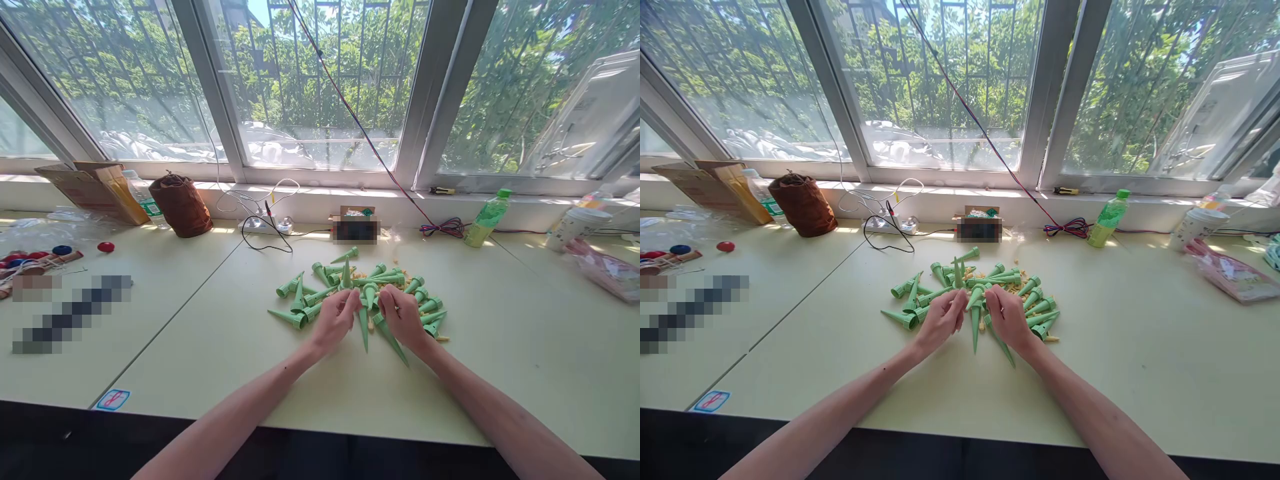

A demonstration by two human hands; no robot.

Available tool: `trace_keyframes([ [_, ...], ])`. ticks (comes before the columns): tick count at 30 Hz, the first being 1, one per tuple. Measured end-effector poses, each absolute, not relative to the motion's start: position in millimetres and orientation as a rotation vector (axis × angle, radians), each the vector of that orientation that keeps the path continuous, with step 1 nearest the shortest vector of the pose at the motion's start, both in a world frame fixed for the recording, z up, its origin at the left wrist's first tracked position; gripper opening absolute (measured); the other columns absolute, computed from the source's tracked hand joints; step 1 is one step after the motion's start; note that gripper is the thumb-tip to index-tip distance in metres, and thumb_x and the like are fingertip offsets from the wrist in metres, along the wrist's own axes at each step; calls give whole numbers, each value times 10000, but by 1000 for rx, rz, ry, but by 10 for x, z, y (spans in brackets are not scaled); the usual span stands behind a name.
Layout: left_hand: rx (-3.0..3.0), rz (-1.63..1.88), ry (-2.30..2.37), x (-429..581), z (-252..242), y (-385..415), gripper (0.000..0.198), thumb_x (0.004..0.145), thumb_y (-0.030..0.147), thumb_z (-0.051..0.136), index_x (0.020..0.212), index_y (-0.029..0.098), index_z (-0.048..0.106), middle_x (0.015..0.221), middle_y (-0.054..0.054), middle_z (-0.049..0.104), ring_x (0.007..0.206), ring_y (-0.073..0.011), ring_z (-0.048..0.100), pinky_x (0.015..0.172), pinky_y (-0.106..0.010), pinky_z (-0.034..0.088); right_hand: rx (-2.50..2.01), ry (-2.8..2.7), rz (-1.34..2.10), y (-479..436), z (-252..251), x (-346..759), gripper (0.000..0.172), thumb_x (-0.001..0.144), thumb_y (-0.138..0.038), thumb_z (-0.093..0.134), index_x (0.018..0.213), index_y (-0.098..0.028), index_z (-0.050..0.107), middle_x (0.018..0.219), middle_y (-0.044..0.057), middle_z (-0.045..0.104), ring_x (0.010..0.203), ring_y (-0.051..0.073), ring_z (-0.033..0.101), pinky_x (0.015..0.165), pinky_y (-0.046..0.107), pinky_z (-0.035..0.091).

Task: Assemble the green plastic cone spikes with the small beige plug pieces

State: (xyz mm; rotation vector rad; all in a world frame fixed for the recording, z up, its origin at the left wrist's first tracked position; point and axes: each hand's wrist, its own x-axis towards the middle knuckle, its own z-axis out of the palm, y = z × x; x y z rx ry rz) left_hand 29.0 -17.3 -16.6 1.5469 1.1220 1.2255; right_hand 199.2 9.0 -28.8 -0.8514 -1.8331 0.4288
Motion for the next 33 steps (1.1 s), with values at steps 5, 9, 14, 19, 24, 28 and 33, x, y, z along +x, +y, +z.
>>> trace_keyframes([
  [5, 1469, 1074, 986, 253, -168, -163, 561, 958, 611, 391, 665, 152, 526, 463, 37, 456, 384, -74, 391, 402, -211, 277, -748, -2001, 491, 82, -300, 1985, 411, 1038, -364, 351, 657, -215, 380, 570, -44, 410, 513, 106, 364, 527, 239, 313],
  [9, 1458, 1072, 939, 235, -150, -166, 492, 933, 599, 471, 705, 164, 500, 483, 57, 444, 395, -69, 381, 395, -197, 278, -746, -1988, 491, 84, -316, 1976, 420, 1036, -383, 354, 652, -215, 350, 561, -53, 370, 503, 100, 335, 513, 235, 295],
  [14, 1471, 1089, 889, 235, -142, -166, 435, 920, 550, 535, 714, 178, 441, 493, 79, 404, 388, -54, 393, 392, -182, 287, -768, -1946, 451, 108, -346, 1990, 426, 1033, -380, 351, 640, -219, 321, 544, -55, 350, 490, 101, 312, 507, 244, 274],
  [19, 1414, 1120, 871, 249, -156, -167, 381, 808, 500, 706, 846, 175, 511, 604, 76, 467, 400, -38, 411, 378, -175, 310, -790, -1939, 423, 108, -327, 1985, 437, 1033, -349, 341, 618, -212, 344, 542, -41, 378, 487, 102, 332, 509, 253, 267],
  [24, 1423, 1160, 906, 254, -175, -164, 382, 773, 451, 754, 958, 150, 607, 604, 62, 497, 426, -38, 411, 399, -175, 346, -799, -1906, 400, 80, -265, 1956, 465, 1029, -316, 352, 579, -205, 310, 508, -50, 317, 460, 91, 286, 496, 260, 244],
  [28, 1515, 1244, 960, 261, -206, -158, 362, 757, 418, 772, 960, 145, 649, 689, 20, 569, 487, -50, 445, 419, -176, 367, -828, -1865, 363, 74, -246, 1941, 488, 1017, -304, 375, 562, -206, 230, 496, -57, 225, 457, 88, 200, 476, 273, 200],
  [33, 1625, 1298, 1018, 275, -214, -160, 330, 786, 407, 746, 970, 148, 656, 732, 9, 577, 512, -52, 443, 435, -174, 367, -848, -1855, 344, 78, -263, 1933, 490, 1015, -310, 380, 561, -205, 230, 502, -56, 214, 464, 87, 192, 471, 276, 193],
])
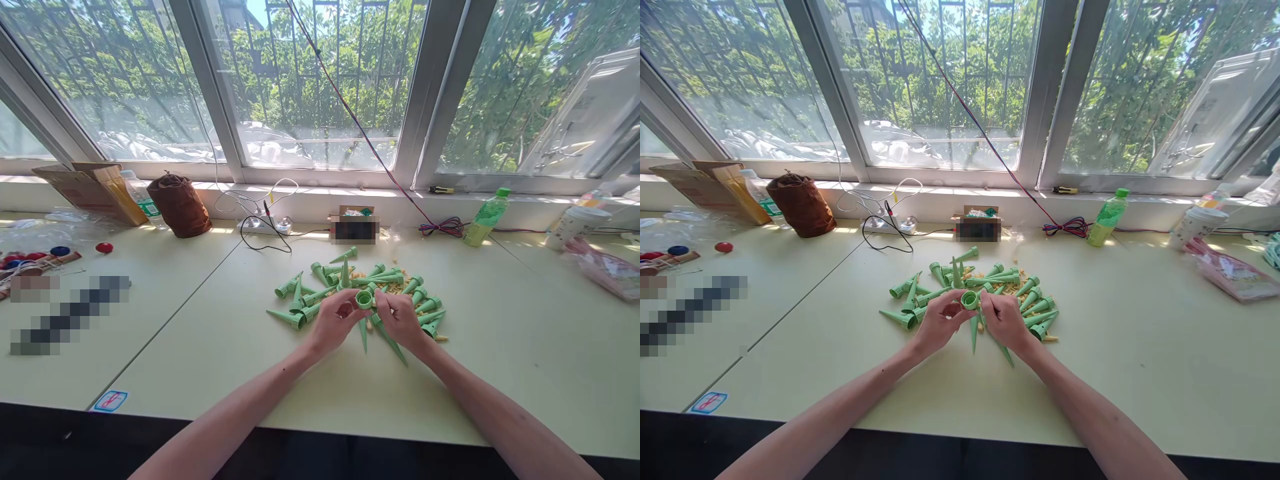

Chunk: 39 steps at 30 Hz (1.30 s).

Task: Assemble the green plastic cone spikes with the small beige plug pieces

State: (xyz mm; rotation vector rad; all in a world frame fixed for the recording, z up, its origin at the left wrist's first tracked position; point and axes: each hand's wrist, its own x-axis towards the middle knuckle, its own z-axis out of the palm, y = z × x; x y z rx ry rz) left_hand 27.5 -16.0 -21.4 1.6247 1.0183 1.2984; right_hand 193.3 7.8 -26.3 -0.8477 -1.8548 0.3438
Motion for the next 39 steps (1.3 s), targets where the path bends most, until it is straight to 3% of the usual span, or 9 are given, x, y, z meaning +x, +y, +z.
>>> trace_keyframes([
  [6, 1591, 1236, 1002, 282, -188, -183, 379, 818, 420, 715, 1070, 197, 539, 810, 30, 551, 505, -38, 467, 431, -154, 349, -862, -1806, 352, 71, -279, 1946, 480, 1032, -332, 351, 569, -205, 340, 493, -43, 362, 448, 89, 314, 483, 258, 261],
  [10, 1459, 1170, 974, 283, -149, -178, 365, 853, 505, 647, 839, 157, 538, 717, 25, 552, 421, -32, 441, 390, -166, 313, -851, -1774, 342, 71, -287, 1968, 474, 1034, -340, 355, 580, -205, 378, 513, -38, 407, 459, 92, 358, 497, 249, 295],
  [15, 1270, 984, 889, 261, -117, -154, 643, 918, 664, 416, 682, 101, 618, 589, -30, 573, 378, -71, 461, 369, -205, 319, -814, -1869, 308, 75, -295, 1971, 467, 1028, -333, 368, 579, -204, 391, 513, -41, 406, 466, 94, 355, 501, 246, 289],
  [23, 1145, 853, 708, 202, -130, -120, 580, 895, 639, 507, 819, 85, 659, 717, -72, 639, 460, -76, 490, 391, -198, 371, -766, -1958, 370, 63, -224, 1991, 444, 1022, -296, 375, 601, -190, 468, 525, -36, 435, 477, 94, 353, 501, 238, 288],
  [27, 1171, 846, 670, 185, -135, -118, 556, 895, 634, 517, 828, 98, 644, 681, -59, 613, 492, -87, 501, 410, -195, 375, -728, -1977, 410, 49, -194, 1995, 447, 1026, -273, 361, 609, -187, 495, 533, -33, 453, 480, 95, 365, 512, 241, 295],
  [32, 1274, 863, 697, 161, -125, -126, 447, 878, 573, 597, 848, 127, 606, 574, 12, 526, 469, -79, 476, 440, -194, 370, -768, -1927, 393, 73, -243, 1992, 451, 1026, -308, 355, 587, -208, 366, 517, -44, 370, 474, 99, 321, 496, 256, 266],
  [39, 1496, 933, 786, 156, -121, -148, 466, 879, 525, 615, 1111, 124, 660, 544, 37, 498, 456, -79, 462, 434, -193, 356, -822, -1914, 423, 88, -268, 1994, 488, 1031, -376, 336, 572, -212, 331, 494, -45, 350, 450, 97, 308, 486, 265, 260],
])
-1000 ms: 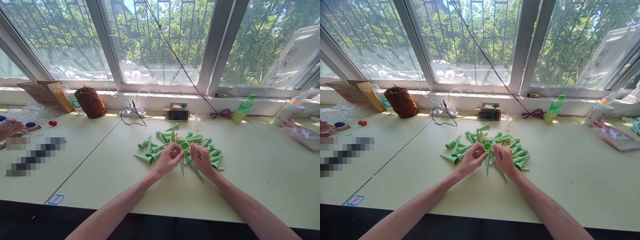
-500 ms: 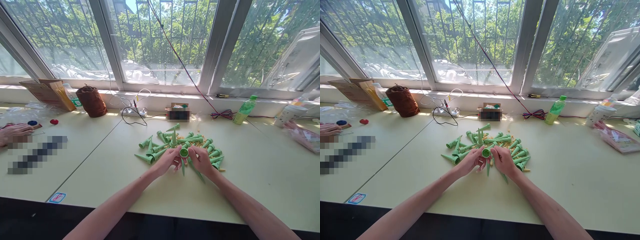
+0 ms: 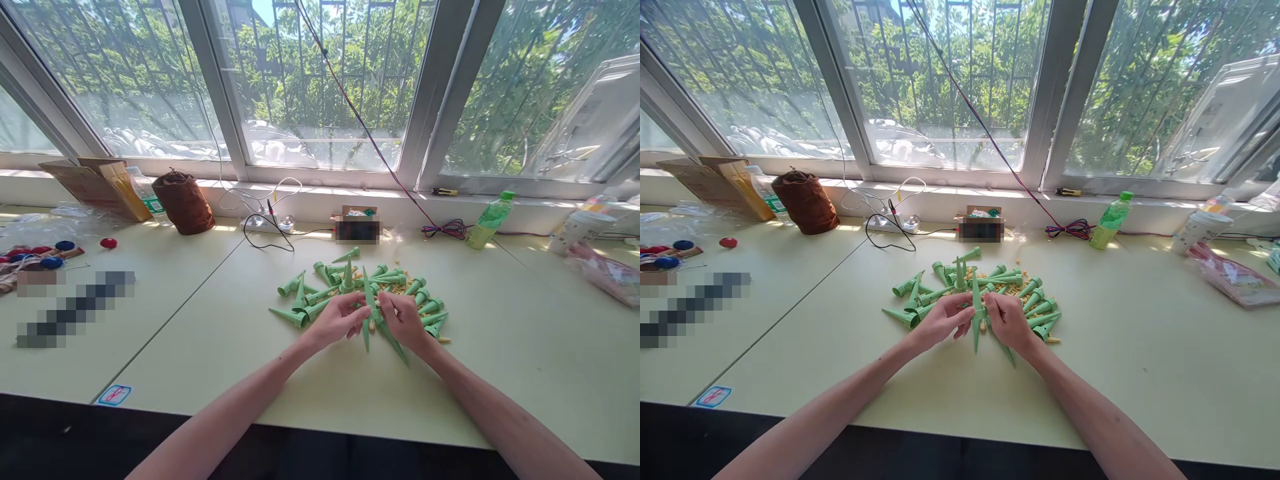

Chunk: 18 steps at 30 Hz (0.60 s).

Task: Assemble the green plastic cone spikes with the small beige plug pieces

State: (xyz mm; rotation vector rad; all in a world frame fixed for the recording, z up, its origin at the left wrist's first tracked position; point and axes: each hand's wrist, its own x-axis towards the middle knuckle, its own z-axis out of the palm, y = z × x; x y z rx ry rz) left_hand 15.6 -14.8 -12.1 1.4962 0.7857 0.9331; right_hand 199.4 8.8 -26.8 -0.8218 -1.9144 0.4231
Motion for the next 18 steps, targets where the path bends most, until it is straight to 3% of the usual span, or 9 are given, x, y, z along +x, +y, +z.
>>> trace_keyframes([
  [3, 1589, 982, 828, 171, -156, -151, 423, 888, 472, 622, 1159, 149, 659, 630, 16, 528, 486, -73, 467, 425, -178, 367, -834, -1903, 439, 94, -280, 1988, 501, 1028, -399, 344, 565, -208, 341, 497, -46, 337, 458, 97, 295, 495, 260, 292],
  [8, 1822, 1123, 918, 189, -186, -146, 310, 915, 390, 598, 1154, 212, 683, 1043, -74, 572, 655, -81, 542, 533, -186, 486, -860, -1873, 445, 94, -294, 1974, 519, 1024, -401, 358, 545, -201, 381, 484, -45, 322, 453, 96, 290, 489, 256, 313],
  [12, 1896, 1146, 991, 216, -194, -152, 273, 927, 370, 575, 1130, 217, 677, 1040, -72, 561, 653, -85, 521, 512, -179, 473, -863, -1861, 431, 86, -273, 1961, 489, 1023, -382, 365, 580, -195, 454, 485, -47, 335, 454, 98, 303, 479, 253, 300],
  [18, 1772, 1287, 1134, 286, -203, -182, 303, 916, 440, 579, 1085, 189, 583, 982, -48, 594, 544, -55, 474, 453, -168, 386, -937, -1767, 415, 95, -316, 1964, 478, 1031, -395, 351, 589, -213, 358, 499, -41, 373, 462, 103, 313, 479, 263, 274],
])
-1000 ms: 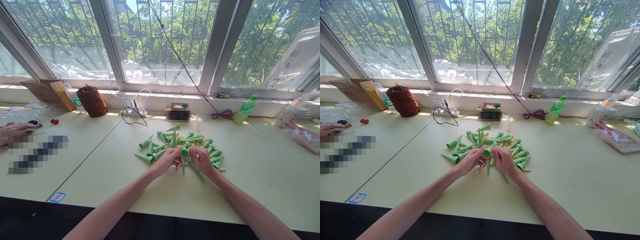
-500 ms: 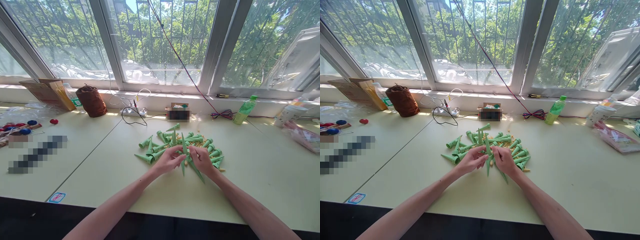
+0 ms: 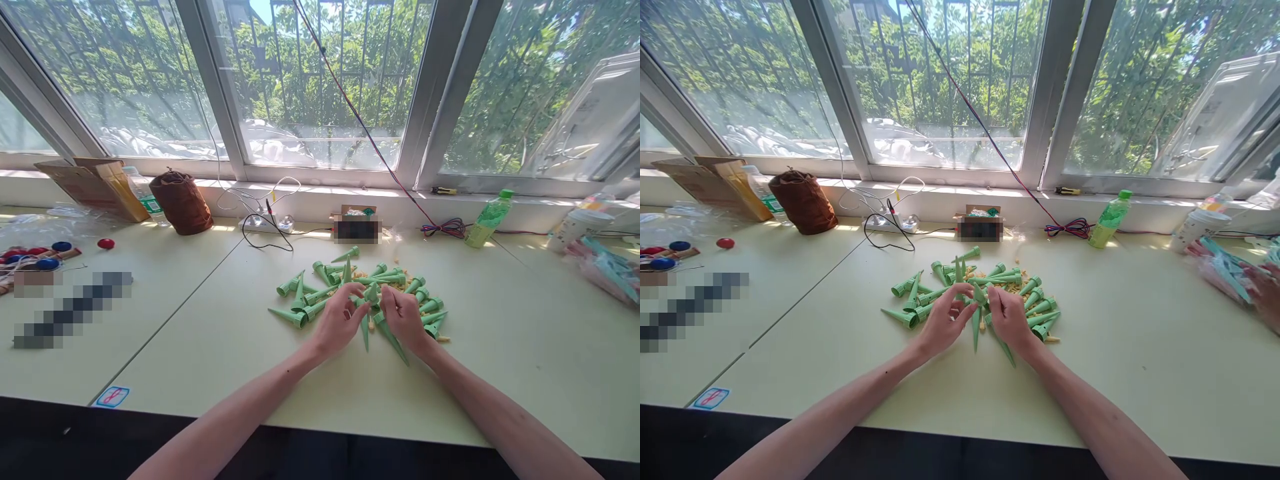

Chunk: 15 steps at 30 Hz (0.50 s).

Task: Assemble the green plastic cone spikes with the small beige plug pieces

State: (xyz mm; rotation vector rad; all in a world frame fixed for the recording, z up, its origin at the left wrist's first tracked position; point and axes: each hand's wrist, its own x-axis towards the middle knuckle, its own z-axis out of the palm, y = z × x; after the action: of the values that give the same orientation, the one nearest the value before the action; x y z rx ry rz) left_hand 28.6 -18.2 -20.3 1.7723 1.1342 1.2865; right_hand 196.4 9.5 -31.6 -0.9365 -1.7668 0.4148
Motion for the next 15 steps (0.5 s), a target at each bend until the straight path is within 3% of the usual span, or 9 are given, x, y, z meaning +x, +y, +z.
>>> trace_keyframes([
  [7, 1600, 1117, 1091, 271, -183, -172, 586, 954, 605, 400, 652, 137, 582, 542, 4, 526, 425, -71, 429, 443, -203, 333, -886, -1887, 405, 94, -337, 1984, 445, 1039, -379, 342, 629, -211, 381, 535, -40, 421, 485, 104, 369, 517, 254, 303],
  [10, 1511, 1017, 1072, 256, -174, -176, 614, 933, 653, 394, 653, 145, 597, 457, 24, 461, 394, -87, 422, 414, -210, 300, -847, -1933, 446, 103, -337, 1991, 432, 1042, -371, 339, 645, -211, 401, 546, -44, 416, 485, 103, 372, 519, 252, 314],
  [15, 1408, 958, 965, 230, -122, -184, 529, 888, 654, 498, 717, 158, 569, 480, 36, 486, 389, -82, 427, 418, -208, 310, -842, -1927, 470, 128, -351, 2011, 448, 1036, -405, 348, 632, -214, 381, 544, -45, 399, 488, 106, 356, 509, 256, 305],
])
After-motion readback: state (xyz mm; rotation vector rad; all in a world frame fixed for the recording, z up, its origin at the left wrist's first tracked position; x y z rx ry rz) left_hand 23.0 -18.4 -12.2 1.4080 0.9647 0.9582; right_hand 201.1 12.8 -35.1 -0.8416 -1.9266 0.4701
